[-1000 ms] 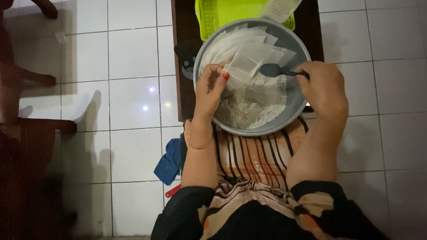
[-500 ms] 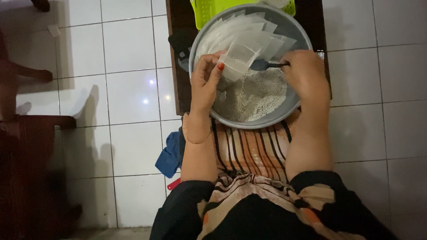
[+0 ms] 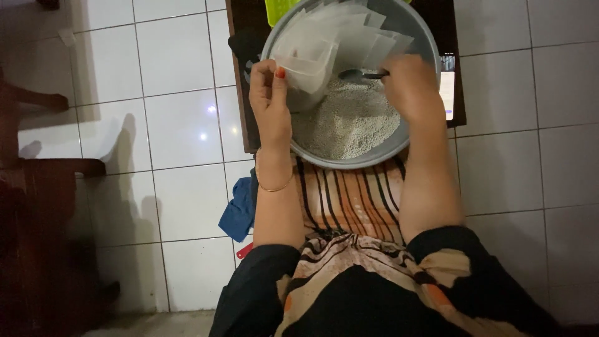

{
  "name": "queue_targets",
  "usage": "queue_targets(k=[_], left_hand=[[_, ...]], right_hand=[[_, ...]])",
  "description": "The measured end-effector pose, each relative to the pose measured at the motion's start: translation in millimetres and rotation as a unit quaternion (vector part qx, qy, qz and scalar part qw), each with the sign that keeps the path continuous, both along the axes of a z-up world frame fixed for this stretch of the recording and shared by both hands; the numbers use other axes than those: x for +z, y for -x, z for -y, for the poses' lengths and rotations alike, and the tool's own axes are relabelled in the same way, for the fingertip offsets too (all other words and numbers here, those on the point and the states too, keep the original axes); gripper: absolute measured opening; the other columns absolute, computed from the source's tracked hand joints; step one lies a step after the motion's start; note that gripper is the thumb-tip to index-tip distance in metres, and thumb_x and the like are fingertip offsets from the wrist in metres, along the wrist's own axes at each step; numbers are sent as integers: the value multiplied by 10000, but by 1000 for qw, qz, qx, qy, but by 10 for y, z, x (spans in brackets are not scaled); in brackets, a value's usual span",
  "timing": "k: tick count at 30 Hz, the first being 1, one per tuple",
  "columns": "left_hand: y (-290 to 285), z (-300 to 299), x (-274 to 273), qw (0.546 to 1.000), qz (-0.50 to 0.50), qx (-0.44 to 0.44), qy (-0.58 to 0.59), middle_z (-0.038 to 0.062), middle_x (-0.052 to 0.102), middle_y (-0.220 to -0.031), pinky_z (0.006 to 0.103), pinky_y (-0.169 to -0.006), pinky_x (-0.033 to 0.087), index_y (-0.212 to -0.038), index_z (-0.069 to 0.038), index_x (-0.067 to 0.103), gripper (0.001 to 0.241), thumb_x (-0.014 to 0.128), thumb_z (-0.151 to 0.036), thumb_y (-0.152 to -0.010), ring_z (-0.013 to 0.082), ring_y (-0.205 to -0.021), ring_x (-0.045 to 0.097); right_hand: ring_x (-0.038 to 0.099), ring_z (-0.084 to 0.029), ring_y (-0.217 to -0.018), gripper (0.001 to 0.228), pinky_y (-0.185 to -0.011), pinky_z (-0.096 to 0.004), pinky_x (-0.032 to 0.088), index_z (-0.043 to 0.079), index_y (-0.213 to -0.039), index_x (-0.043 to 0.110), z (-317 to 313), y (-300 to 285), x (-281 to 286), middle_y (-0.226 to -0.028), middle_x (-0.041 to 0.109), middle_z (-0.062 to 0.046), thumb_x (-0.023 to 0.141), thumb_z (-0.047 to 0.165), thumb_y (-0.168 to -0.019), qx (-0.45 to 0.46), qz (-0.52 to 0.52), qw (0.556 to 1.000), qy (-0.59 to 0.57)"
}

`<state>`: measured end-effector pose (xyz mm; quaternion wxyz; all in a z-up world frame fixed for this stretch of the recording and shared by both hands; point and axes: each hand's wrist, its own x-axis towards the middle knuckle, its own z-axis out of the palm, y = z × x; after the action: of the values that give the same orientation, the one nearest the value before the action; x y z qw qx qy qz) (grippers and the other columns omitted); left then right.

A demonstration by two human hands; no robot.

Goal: Scooping white granules from a large bowl into small plastic bags using a spoon.

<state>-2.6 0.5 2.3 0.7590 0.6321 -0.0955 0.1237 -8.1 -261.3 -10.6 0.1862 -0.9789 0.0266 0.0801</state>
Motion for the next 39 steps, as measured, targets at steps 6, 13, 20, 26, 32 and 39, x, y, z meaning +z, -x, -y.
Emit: queue_targets(k=[6, 13, 20, 26, 32, 39], left_hand=[[-2, -7, -30, 1000, -5, 13, 12, -69, 474, -941, 226, -817, 332, -1061, -178, 543, 138, 559, -315, -1071, 81, -881, 421], [-13, 5, -50, 999, 3, 6, 31, -74, 485, -941, 215, -817, 357, -1033, -171, 561, 131, 577, -297, -1064, 73, -880, 432], [-8, 5, -17, 1000, 19, -4, -5, -60, 480, -956, 228, -804, 350, -1035, -173, 548, 126, 555, -293, -1072, 88, -895, 437], [-29, 11, -72, 1000, 1, 8, 10, -70, 529, -979, 228, -822, 370, -1044, -180, 583, 149, 593, -327, -1057, 83, -913, 471], [-9, 12, -5, 1000, 4, -7, 0, -67, 511, -976, 230, -811, 374, -1051, -187, 564, 98, 556, -282, -1074, 84, -903, 455], [-6, 1, 65, 1000, 10, -15, -17, -71, 497, -952, 228, -815, 353, -1018, -182, 550, 165, 562, -341, -1064, 84, -897, 451]], right_hand=[[668, -405, -809, 175, -665, -483, 496, -3, -1077, 765, -51, -1, 66, -964, 718, -238, 614, 36, -998, -27, -79, 996, -42], [660, -379, -997, 388, -808, -437, 509, 40, -1279, 712, -200, -64, 135, -1249, 652, -238, 484, -74, -987, -70, -74, 985, -142], [661, -457, -1015, 447, -860, -495, 548, 11, -1386, 633, -255, -5, 336, -1335, 614, -294, 506, -112, -976, -74, -144, 984, -76], [640, -399, -1091, 326, -904, -476, 513, 53, -1243, 743, -87, 8, 141, -1242, 683, -257, 554, -5, -984, 2, -141, 986, -84], [658, -335, -1117, 409, -895, -437, 500, 56, -1237, 750, -18, 36, 165, -1232, 735, -145, 507, -2, -913, 48, -169, 981, -79], [662, -360, -1059, 270, -858, -454, 506, 58, -1228, 744, 12, 49, 89, -1187, 719, -196, 641, 79, -979, 32, -158, 984, -81]])
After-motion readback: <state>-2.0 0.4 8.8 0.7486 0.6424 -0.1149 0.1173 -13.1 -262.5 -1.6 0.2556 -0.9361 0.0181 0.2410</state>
